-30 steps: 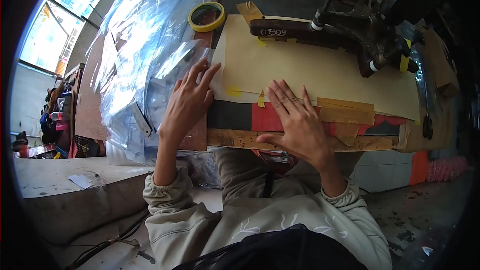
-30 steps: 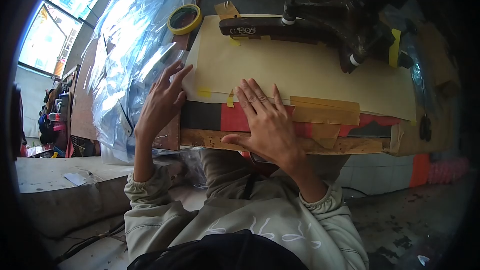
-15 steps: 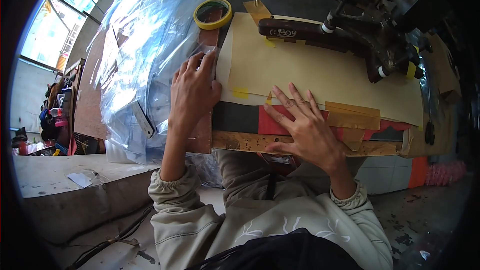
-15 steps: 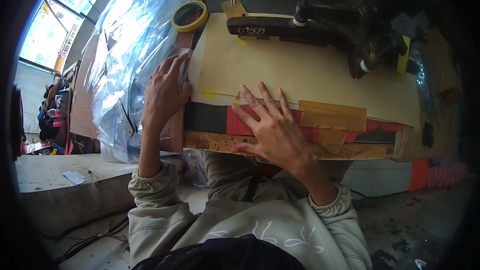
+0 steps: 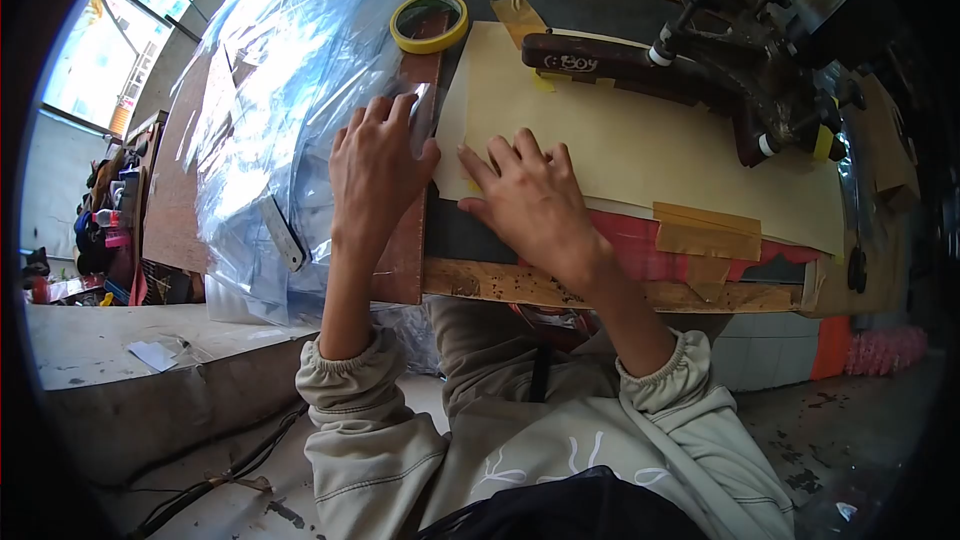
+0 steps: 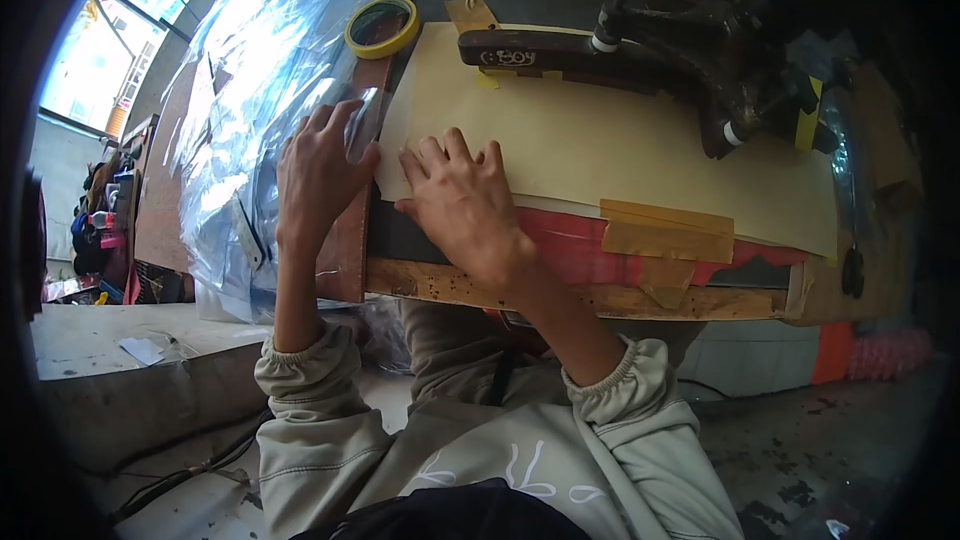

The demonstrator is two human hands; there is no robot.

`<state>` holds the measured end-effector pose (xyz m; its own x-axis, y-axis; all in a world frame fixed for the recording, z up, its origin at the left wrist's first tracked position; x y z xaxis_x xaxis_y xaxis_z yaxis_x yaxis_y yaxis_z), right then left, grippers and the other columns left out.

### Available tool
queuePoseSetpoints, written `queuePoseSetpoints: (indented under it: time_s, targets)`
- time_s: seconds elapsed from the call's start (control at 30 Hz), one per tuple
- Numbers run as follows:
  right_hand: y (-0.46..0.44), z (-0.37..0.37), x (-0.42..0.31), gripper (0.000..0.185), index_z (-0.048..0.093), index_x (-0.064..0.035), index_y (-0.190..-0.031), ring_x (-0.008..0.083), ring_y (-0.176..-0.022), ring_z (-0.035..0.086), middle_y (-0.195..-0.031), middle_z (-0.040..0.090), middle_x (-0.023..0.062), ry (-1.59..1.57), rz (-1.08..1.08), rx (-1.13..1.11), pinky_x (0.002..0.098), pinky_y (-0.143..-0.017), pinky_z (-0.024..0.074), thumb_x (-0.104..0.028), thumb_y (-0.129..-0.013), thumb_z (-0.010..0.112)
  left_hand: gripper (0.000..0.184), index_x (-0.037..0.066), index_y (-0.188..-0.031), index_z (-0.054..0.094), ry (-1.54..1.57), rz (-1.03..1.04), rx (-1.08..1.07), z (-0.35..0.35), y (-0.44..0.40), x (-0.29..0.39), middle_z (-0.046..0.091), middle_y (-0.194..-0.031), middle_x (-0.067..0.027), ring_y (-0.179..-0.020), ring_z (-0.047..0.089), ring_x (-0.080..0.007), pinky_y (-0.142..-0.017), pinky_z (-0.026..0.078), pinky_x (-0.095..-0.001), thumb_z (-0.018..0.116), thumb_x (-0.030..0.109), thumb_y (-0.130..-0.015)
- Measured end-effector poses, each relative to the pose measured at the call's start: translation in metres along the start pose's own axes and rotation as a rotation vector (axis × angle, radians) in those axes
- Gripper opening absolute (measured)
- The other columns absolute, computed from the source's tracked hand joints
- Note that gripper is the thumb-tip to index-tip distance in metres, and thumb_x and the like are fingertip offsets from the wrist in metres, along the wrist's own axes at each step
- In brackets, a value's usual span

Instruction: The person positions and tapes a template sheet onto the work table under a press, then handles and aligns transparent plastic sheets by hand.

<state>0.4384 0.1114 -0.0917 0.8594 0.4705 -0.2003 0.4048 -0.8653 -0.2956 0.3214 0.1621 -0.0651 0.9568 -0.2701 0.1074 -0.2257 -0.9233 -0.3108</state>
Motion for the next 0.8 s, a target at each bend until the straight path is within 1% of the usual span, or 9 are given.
queuePoseSetpoints:
  time_s: [0.2,0.27,0.37,0.4,0.5,0.53,0.63,0.73,0.8]
  targets:
    - [-0.003,0.004,0.0,0.054,0.054,-0.0112,-0.125,0.0239,-0.108,0.048,-0.108,0.054,0.0084,0.012,0.012,-0.046,0.0418,-0.085,0.0408,-0.045,-0.082,0.06,0.031,0.01,-0.116,0.058,-0.061,-0.131,0.077,-0.013,-0.005,-0.02,0.065,-0.1,-0.0134,-0.082,0.067,-0.0317,-0.069,0.053,-0.0412,0.06,0.018,-0.086]
    - [-0.003,0.007,0.0,0.057,0.052,-0.0098,-0.126,0.0256,-0.114,0.046,-0.114,0.053,0.0099,-0.049,0.032,-0.076,0.0441,-0.089,0.04,-0.045,-0.082,0.06,0.033,0.01,-0.118,0.056,0.039,-0.1,0.179,-0.022,0.0,-0.024,0.065,-0.105,-0.0133,-0.086,0.066,-0.032,-0.071,0.052,-0.0412,0.059,0.019,-0.087]
    - [0.003,0.011,-0.002,0.063,0.05,-0.0076,-0.128,0.0295,-0.125,0.04,-0.125,0.05,0.0125,-0.054,0.0,0.071,0.0477,-0.098,0.0359,-0.046,-0.08,0.061,0.033,0.009,-0.12,0.055,0.081,0.01,0.224,-0.03,0.02,0.002,0.06,-0.115,-0.014,-0.096,0.062,-0.0328,-0.078,0.05,-0.0411,0.058,0.019,-0.088]
    - [0.004,0.014,-0.001,0.064,0.047,-0.0019,-0.129,0.032,-0.133,0.032,-0.132,0.045,0.0179,-0.16,0.011,-0.006,0.049,-0.105,0.0305,-0.042,-0.081,0.062,0.033,0.009,-0.12,0.055,0.08,0.077,0.234,-0.031,0.029,0.018,0.059,-0.118,-0.0143,-0.099,0.061,-0.033,-0.08,0.049,-0.0413,0.057,0.018,-0.088]
    - [0.021,0.02,-0.008,0.062,0.045,0.0035,-0.129,0.0323,-0.132,0.033,-0.133,0.043,0.0223,-0.062,0.004,-0.03,0.0468,-0.107,0.0298,-0.035,-0.084,0.061,0.034,0.005,-0.123,0.052,0.397,0.137,0.042,-0.012,0.05,0.056,0.052,-0.127,-0.0187,-0.111,0.055,-0.0358,-0.091,0.044,-0.044,0.054,0.016,-0.091]
    - [0.028,0.016,-0.013,0.057,0.046,0.0078,-0.126,0.0335,-0.13,0.038,-0.133,0.042,0.0269,-0.048,-0.029,0.061,0.0462,-0.107,0.0307,-0.029,-0.085,0.059,0.035,0.004,-0.124,0.051,0.45,0.144,-0.031,-0.005,0.054,0.064,0.052,-0.128,-0.0194,-0.113,0.053,-0.0364,-0.092,0.044,-0.0437,0.053,0.017,-0.091]
    - [0.061,0.005,-0.006,0.058,0.048,0.0072,-0.125,0.0347,-0.126,0.043,-0.133,0.044,0.025,-0.309,-0.097,-0.203,0.0462,-0.106,0.0327,-0.035,-0.087,0.056,0.038,0.001,-0.124,0.049,0.494,0.148,-0.19,0.009,0.062,0.078,0.05,-0.129,-0.0211,-0.118,0.049,-0.0379,-0.094,0.044,-0.0425,0.052,0.022,-0.093]
    - [0.09,-0.061,0.029,0.065,0.049,0.0061,-0.126,0.0346,-0.127,0.043,-0.136,0.043,0.023,-0.111,0.173,0.013,0.0486,-0.105,0.033,-0.048,-0.089,0.049,0.049,-0.001,-0.128,0.045,0.342,0.102,-0.212,0.011,0.067,0.085,0.047,-0.132,-0.0224,-0.123,0.045,-0.0378,-0.098,0.041,-0.0429,0.054,0.031,-0.092]
    - [0.116,-0.075,0.052,0.074,0.049,0.0057,-0.126,0.0337,-0.128,0.042,-0.137,0.042,0.0233,0.068,0.346,0.141,0.0518,-0.104,0.0329,-0.057,-0.088,0.044,0.054,-0.002,-0.129,0.044,0.246,0.26,-0.117,0.006,0.068,0.112,0.045,-0.134,-0.0225,-0.126,0.042,-0.0363,-0.101,0.038,-0.045,0.055,0.033,-0.09]
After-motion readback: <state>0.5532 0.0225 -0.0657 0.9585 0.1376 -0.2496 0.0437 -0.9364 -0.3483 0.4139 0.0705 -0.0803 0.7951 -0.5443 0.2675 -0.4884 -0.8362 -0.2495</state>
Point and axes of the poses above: each hand's wrist, its own y-axis away from the middle knuckle, its own z-axis out of the palm, x = y × z, the point moved 8 cm from there along -y, towards the middle knuckle
